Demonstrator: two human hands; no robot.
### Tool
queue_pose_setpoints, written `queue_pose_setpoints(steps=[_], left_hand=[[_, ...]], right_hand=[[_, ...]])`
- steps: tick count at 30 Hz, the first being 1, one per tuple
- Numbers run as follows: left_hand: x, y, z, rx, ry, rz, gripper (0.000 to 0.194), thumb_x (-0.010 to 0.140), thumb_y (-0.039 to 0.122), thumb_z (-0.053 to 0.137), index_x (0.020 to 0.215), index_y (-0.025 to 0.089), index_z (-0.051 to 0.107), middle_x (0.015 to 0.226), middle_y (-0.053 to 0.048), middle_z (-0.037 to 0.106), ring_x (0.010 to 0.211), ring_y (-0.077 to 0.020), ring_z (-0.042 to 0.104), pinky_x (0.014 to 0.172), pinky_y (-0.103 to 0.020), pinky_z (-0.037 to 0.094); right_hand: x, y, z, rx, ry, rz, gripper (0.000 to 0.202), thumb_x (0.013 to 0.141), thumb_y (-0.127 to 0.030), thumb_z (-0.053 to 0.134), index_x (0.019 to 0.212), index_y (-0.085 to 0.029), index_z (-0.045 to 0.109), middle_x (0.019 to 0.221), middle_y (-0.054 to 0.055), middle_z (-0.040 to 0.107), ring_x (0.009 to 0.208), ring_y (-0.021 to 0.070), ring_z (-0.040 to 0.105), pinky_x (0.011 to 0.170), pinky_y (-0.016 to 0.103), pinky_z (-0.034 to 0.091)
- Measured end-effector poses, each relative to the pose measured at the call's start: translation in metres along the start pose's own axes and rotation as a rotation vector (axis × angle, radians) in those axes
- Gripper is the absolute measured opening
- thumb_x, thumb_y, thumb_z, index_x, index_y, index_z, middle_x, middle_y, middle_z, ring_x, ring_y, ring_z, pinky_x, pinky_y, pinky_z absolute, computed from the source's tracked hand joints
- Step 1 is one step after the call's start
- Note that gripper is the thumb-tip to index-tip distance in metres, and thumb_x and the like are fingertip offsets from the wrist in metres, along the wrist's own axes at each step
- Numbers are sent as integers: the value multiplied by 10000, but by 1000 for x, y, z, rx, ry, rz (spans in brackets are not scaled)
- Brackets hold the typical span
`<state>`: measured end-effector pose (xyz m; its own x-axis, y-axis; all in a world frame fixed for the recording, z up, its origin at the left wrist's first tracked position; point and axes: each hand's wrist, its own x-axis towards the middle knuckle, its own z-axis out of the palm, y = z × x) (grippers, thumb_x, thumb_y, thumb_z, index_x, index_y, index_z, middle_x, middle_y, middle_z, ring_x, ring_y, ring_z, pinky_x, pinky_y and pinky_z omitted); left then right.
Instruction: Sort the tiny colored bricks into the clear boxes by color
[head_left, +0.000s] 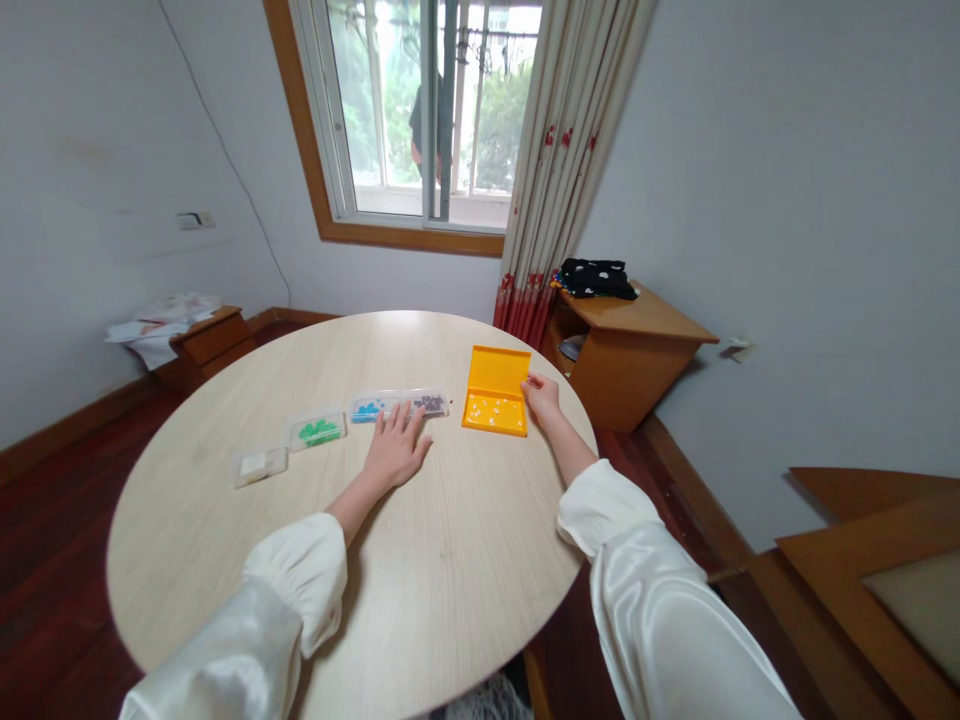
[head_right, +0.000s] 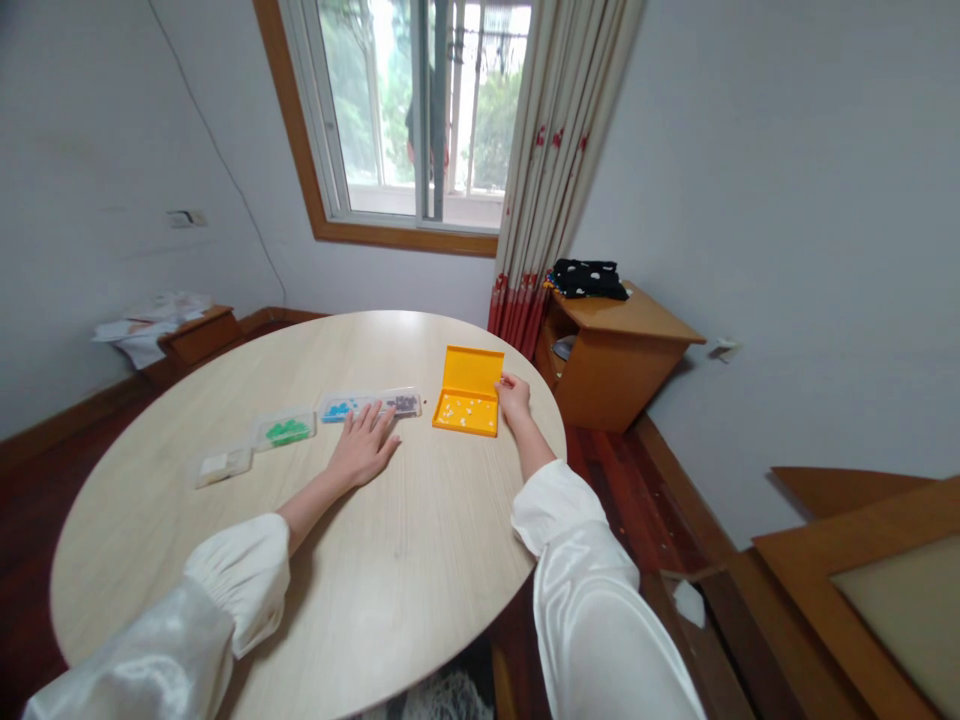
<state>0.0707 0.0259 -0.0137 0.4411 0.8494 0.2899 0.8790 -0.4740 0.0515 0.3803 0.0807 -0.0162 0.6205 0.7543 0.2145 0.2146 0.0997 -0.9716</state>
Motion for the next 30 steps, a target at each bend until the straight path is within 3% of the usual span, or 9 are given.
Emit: queue_pose_setpoints(steps=[5,10,14,19,22,25,27,30], left_hand=[[7,3,-5,18,37,-13,489,924,390,291,1342,183,437,1426,-141,406,1334,-296,332,1110,-555,130],[38,-4,-11,-17,58,23,453,871,345,439,1277,147,481,1364,-161,458,1282,-272,398,1113,-488,194],[65,-21,-13,-41,-128,121,523,831,322,507,1329,184,428,1369,-156,454,1262,-274,427,1077,-488,261],[78,-27,-27,7,-261,216,427,801,299,517,1208,175,562,1160,-145,609,1015,-232,603,864,-291,443],[79,-20,-40,84,-319,253,379,788,287,501,1130,172,615,1019,-141,665,907,-227,637,764,-273,451],[79,-11,-51,143,-404,265,330,781,282,481,1032,158,656,934,-152,689,844,-238,651,694,-279,446],[80,-7,-56,163,-454,256,313,778,290,485,990,153,670,906,-156,697,813,-241,656,668,-280,443],[81,-1,-61,197,-473,249,307,775,297,496,971,146,678,895,-161,702,811,-240,659,665,-275,441]], right_hand=[[-1,2,-1,-22,16,5,362,665,-98,565,1014,-70,658,985,126,703,835,151,652,813,291,512],[-4,5,-4,-98,-10,4,357,703,-143,550,1037,-82,659,993,107,707,841,149,656,794,275,513],[-1,6,-6,-217,-34,32,296,705,-162,557,961,-91,688,912,84,723,804,159,658,750,260,505],[6,7,-10,-375,-52,60,253,684,-169,605,907,-100,701,824,77,712,775,170,644,764,274,481],[4,1,-13,-437,-32,37,350,692,-164,610,1029,-90,665,935,114,682,879,199,613,852,320,452],[-13,-15,-7,-524,19,-174,393,757,-170,549,1144,-132,604,1138,136,598,1085,225,512,972,366,368],[-33,-29,4,-571,-113,-373,356,797,-207,537,1141,-143,602,1107,134,606,1074,234,510,967,385,356],[-68,-48,32,-634,-516,-607,527,743,-291,664,1246,-211,529,1208,127,583,1139,266,494,984,446,299]])
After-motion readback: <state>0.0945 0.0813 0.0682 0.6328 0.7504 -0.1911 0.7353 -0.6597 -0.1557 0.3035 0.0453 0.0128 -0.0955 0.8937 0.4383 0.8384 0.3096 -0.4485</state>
